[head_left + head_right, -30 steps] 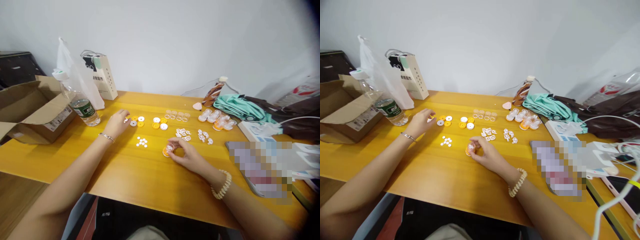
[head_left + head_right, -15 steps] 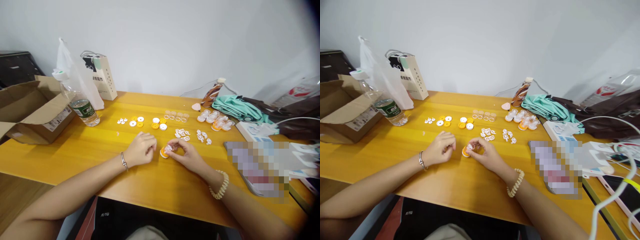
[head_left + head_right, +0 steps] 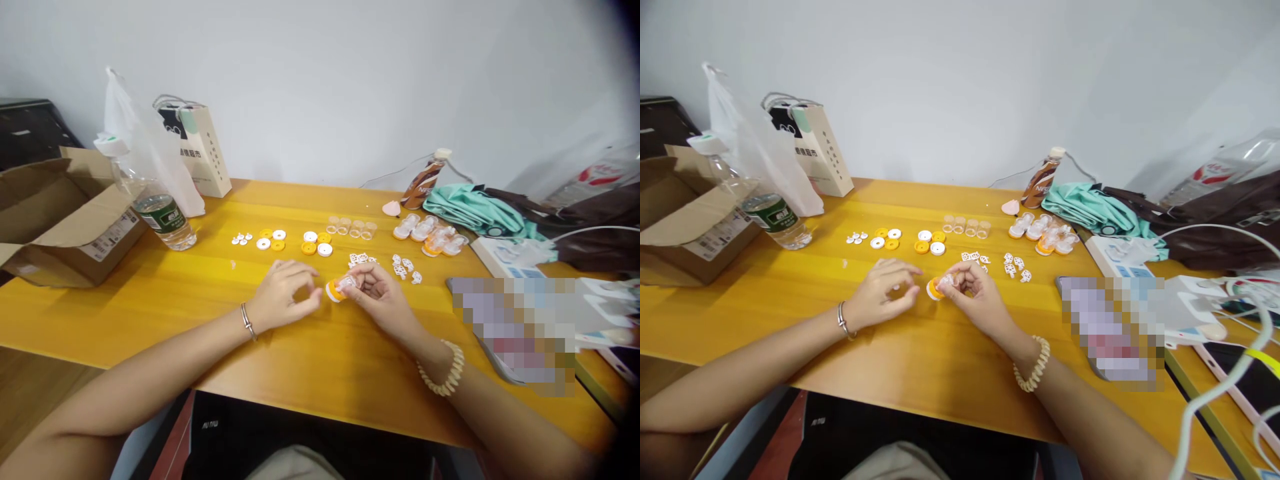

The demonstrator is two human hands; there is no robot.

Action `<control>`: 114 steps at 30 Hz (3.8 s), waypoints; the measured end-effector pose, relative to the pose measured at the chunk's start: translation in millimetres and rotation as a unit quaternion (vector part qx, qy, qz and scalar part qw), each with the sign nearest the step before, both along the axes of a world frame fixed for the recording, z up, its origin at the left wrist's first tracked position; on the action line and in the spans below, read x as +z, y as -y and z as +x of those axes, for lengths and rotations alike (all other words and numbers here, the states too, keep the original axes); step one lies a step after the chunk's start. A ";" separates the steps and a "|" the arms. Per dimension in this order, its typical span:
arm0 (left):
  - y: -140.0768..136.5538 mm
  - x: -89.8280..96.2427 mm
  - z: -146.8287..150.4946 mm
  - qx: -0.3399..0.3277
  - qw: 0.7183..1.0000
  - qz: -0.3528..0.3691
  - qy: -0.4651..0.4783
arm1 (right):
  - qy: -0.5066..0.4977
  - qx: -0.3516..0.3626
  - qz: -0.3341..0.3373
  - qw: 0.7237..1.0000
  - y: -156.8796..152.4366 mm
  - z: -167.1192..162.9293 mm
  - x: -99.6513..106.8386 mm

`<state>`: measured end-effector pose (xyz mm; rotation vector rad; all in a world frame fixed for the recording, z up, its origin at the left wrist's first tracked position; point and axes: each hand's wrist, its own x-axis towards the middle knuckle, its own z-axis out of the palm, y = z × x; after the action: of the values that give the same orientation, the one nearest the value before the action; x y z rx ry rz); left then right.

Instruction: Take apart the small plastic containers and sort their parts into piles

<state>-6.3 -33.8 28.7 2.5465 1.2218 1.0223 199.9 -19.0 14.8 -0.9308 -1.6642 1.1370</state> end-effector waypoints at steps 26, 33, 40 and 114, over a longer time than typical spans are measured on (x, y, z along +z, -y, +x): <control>7.8 -11.1 12.7 -0.236 0.918 -0.314 0.048 | 0.123 0.135 0.124 0.975 27.3 -1.1 4.5; 3.3 -11.8 13.3 -0.137 0.935 -0.322 0.051 | 0.145 0.063 0.127 0.979 14.7 2.2 2.6; 4.4 -14.4 15.5 -0.146 0.944 -0.294 0.032 | 0.190 0.071 0.109 0.973 17.3 2.7 8.3; -2.0 -4.4 9.0 -0.203 0.971 -0.120 0.022 | 0.266 0.130 0.145 0.944 -2.0 4.6 -7.1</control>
<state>2.7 -31.8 24.3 2.4226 0.7135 0.7803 204.5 -17.0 7.6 -0.8913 -2.3802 0.8053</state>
